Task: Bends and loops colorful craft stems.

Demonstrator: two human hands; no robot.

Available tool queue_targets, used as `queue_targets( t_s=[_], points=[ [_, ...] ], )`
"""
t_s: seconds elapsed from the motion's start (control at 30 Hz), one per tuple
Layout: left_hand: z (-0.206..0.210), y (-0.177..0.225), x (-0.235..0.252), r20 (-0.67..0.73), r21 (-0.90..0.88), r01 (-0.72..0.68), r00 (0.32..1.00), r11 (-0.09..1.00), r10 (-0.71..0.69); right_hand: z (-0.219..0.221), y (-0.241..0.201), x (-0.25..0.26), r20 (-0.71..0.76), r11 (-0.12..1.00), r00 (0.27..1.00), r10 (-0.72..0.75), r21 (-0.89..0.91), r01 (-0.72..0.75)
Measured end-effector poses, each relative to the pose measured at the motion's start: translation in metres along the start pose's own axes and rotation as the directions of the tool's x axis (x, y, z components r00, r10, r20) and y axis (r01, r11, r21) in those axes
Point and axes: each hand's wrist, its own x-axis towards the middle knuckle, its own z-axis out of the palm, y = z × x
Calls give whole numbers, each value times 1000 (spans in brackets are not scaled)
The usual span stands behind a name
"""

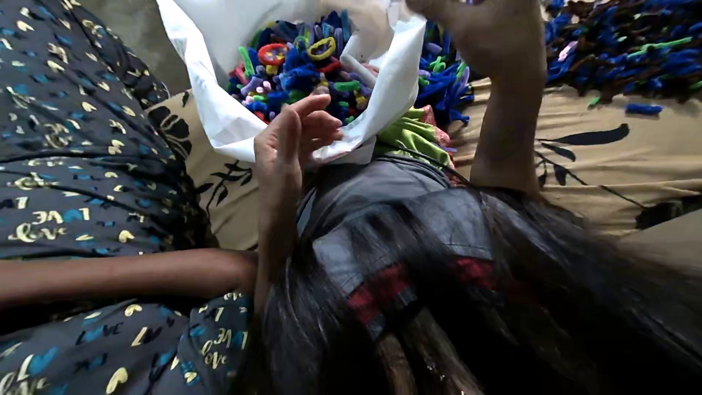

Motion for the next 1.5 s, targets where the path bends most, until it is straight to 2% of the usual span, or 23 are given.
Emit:
queue_targets(
  t_s=[0.07, 0.13, 0.17, 0.23, 0.33, 0.43, 0.53, 0.63, 0.73, 0.83, 0.93, 1.0, 1.13, 1.2, 1.3, 1.4, 1.5],
  points=[
    [5, 7, 1, 3, -189, 146, 989, 971, -149, 25, -16, -7, 122, 939, 934, -337, 120, 323],
    [5, 8, 0, -13, -306, 199, 977, 931, -213, 51, -28, -12, 175, 834, 816, -551, 146, 532],
    [4, 7, 0, -23, -323, 196, 976, 926, -215, 59, -33, -15, 183, 796, 775, -604, 108, 595],
    [3, 8, -1, -60, -326, 189, 974, 926, -219, 69, -38, -21, 189, 764, 750, -634, 0, 646],
    [-2, 7, -1, -33, -369, 175, 979, 913, -201, 74, -42, -28, 191, 737, 740, -645, -104, 668],
    [-1, 9, -2, -33, -431, 168, 979, 887, -201, 73, -45, -28, 187, 738, 723, -665, 9, 675],
    [-2, 12, -2, -76, -422, 132, 981, 897, -181, 69, -45, -27, 187, 719, 694, -695, 152, 679],
    [-1, 13, -2, -94, -416, 72, 988, 907, -122, 75, -44, -28, 124, 690, 679, -723, 175, 702],
    [-2, 12, -3, -114, -416, 24, 990, 909, -78, 78, -46, -29, 120, 665, 655, -746, 172, 727],
    [-1, 13, -5, -155, -334, -16, 987, 942, -39, 81, -46, -31, 87, 652, 649, -756, 179, 736],
    [3, 16, -7, -193, -117, -108, 977, 987, 84, 81, -44, -30, 67, 680, 691, -720, 271, 681],
    [5, 15, -8, -183, 31, -211, 960, 977, 213, 81, -43, -30, 35, 720, 751, -659, 315, 618],
    [6, 19, -12, -148, 120, -283, 943, 952, 299, 85, -42, -32, -38, 758, 844, -535, 419, 499],
    [7, 21, -13, -159, 148, -288, 937, 946, 310, 86, -44, -33, -61, 787, 860, -507, 375, 490],
    [10, 23, -15, -177, 211, -293, 927, 933, 331, 86, -48, -38, -65, 828, 845, -531, 173, 533],
    [11, 21, -15, -176, 257, -293, 923, 921, 343, 86, -52, -40, -22, 817, 818, -575, 36, 575],
    [12, 19, -14, -203, 242, -272, 924, 931, 323, 86, -52, -41, 0, 791, 791, -612, -25, 612]
  ],
)
